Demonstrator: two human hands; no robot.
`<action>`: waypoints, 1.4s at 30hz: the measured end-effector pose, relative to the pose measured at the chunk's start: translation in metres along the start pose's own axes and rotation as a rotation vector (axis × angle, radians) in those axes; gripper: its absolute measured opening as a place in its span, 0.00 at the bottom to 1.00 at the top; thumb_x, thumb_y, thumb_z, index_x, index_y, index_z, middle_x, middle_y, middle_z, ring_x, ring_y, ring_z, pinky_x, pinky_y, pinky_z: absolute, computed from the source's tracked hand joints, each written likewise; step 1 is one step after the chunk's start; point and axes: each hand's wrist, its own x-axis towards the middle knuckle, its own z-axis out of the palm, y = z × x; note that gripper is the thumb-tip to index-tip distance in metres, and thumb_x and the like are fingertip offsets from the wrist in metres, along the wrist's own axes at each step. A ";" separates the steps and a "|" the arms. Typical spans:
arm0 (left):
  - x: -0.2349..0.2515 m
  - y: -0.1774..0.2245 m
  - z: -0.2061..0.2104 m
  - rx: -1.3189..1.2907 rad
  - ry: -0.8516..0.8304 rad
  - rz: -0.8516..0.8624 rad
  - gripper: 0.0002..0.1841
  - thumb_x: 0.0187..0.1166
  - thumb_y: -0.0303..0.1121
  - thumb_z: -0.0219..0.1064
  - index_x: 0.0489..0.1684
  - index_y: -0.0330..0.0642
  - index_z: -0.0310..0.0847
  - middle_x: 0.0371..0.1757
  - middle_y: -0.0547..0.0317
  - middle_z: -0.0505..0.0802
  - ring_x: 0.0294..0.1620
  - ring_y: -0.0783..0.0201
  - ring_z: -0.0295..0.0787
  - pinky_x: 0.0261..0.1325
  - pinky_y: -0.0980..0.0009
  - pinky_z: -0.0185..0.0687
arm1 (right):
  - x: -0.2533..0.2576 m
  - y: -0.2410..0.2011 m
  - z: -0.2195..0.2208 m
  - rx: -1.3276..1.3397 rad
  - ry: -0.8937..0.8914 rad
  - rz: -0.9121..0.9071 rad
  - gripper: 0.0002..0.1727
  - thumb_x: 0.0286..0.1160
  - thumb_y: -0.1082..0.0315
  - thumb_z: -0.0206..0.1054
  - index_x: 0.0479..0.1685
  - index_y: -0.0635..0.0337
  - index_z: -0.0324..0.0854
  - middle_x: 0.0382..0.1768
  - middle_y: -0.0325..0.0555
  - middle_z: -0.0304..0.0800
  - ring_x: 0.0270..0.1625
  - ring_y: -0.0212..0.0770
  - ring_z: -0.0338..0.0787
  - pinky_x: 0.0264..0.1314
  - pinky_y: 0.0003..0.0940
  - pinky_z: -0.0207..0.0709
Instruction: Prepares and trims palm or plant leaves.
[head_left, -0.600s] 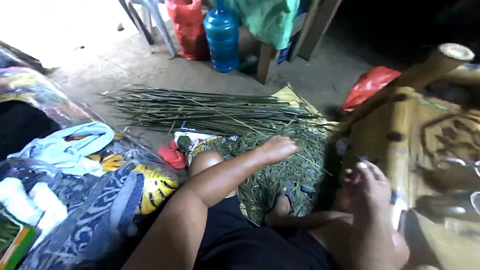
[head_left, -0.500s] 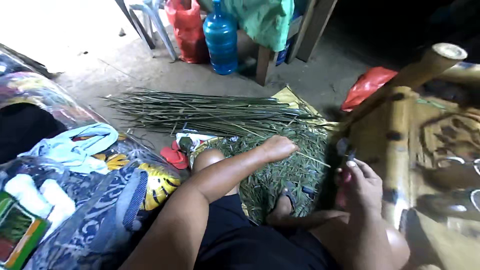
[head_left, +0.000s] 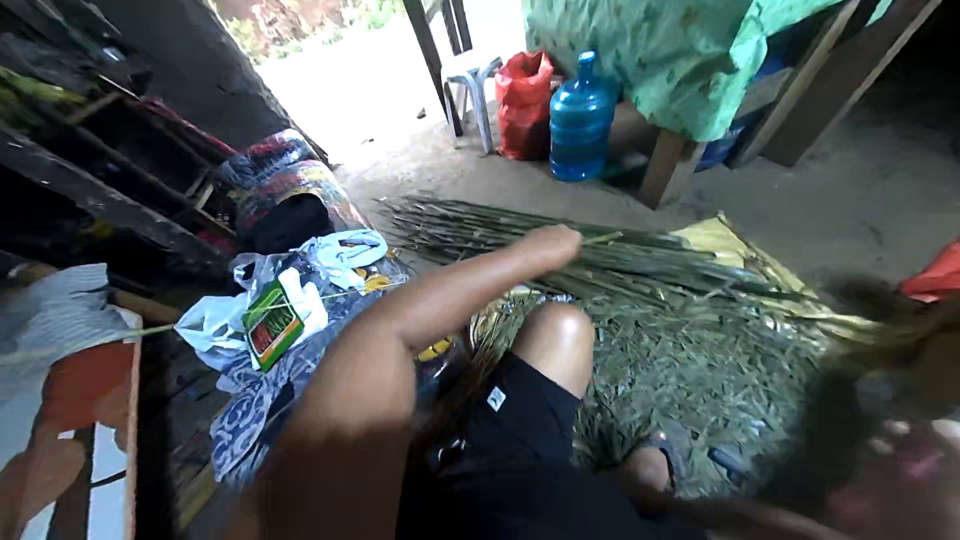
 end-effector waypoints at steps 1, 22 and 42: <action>-0.007 -0.013 0.010 -0.066 -0.007 -0.037 0.21 0.78 0.23 0.66 0.71 0.37 0.78 0.59 0.35 0.89 0.60 0.36 0.89 0.60 0.36 0.84 | -0.001 -0.001 -0.004 0.015 0.016 0.022 0.12 0.92 0.64 0.51 0.62 0.59 0.74 0.33 0.33 0.89 0.28 0.30 0.88 0.30 0.27 0.86; -0.008 -0.064 0.204 -0.628 0.242 -0.266 0.33 0.84 0.36 0.64 0.89 0.39 0.59 0.77 0.33 0.80 0.75 0.38 0.81 0.76 0.39 0.75 | -0.006 -0.014 0.004 -0.035 0.061 0.023 0.11 0.92 0.66 0.52 0.62 0.58 0.75 0.34 0.37 0.92 0.26 0.34 0.90 0.30 0.30 0.89; 0.204 -0.089 0.237 -0.747 -0.087 -0.367 0.20 0.90 0.38 0.56 0.68 0.33 0.81 0.64 0.33 0.88 0.67 0.40 0.86 0.71 0.40 0.77 | 0.004 0.022 0.021 -0.527 -0.166 -0.017 0.17 0.89 0.64 0.57 0.62 0.70 0.79 0.38 0.37 0.92 0.29 0.26 0.89 0.30 0.26 0.88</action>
